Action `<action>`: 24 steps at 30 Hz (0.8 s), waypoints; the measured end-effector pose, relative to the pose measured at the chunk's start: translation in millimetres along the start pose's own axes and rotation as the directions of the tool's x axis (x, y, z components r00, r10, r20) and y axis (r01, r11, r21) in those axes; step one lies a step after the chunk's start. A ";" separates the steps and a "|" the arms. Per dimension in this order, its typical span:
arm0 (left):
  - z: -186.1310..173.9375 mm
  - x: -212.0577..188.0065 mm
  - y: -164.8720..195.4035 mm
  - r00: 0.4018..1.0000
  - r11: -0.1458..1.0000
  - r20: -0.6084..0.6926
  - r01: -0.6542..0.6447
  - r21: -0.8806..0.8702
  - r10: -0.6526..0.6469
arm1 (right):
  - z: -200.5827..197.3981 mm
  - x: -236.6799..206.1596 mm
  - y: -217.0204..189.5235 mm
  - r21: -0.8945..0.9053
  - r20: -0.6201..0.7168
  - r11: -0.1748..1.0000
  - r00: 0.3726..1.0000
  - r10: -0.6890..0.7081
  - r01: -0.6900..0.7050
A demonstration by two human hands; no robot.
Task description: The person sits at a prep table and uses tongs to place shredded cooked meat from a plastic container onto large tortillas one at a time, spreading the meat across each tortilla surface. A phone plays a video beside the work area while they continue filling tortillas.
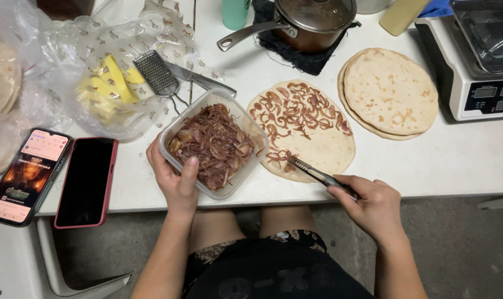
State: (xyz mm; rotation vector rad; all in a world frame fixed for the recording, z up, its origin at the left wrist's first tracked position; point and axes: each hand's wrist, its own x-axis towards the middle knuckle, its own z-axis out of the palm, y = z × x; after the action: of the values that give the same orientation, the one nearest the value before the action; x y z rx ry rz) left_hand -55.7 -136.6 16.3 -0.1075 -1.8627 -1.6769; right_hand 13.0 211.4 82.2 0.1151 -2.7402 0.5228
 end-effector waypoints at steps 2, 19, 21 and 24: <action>-0.2 0.0 -0.2 1.000 1.000 -0.002 -0.002 0.004 0.002 | 1.7 0.4 -2.5 -0.037 -0.009 0.998 0.999 -0.045 0.044; -0.3 0.0 -3.6 1.000 1.000 0.002 0.003 0.024 -0.003 | 21.1 6.8 38.6 0.610 0.265 0.603 0.849 0.456 -0.514; -1.3 -0.5 -2.8 1.000 1.000 -0.003 -0.001 0.028 0.001 | 29.1 12.4 38.0 0.626 0.255 0.607 0.864 0.433 -0.489; -0.4 -1.0 -2.0 1.000 1.000 -0.003 0.000 0.012 0.000 | 42.5 21.7 32.2 0.612 0.292 0.572 0.828 0.478 -0.546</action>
State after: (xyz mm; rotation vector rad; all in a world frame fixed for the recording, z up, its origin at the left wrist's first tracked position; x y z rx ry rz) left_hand -55.6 -137.0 14.1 -0.1000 -1.8708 -1.6651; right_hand -25.5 225.3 41.7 -0.5272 -2.4775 1.7169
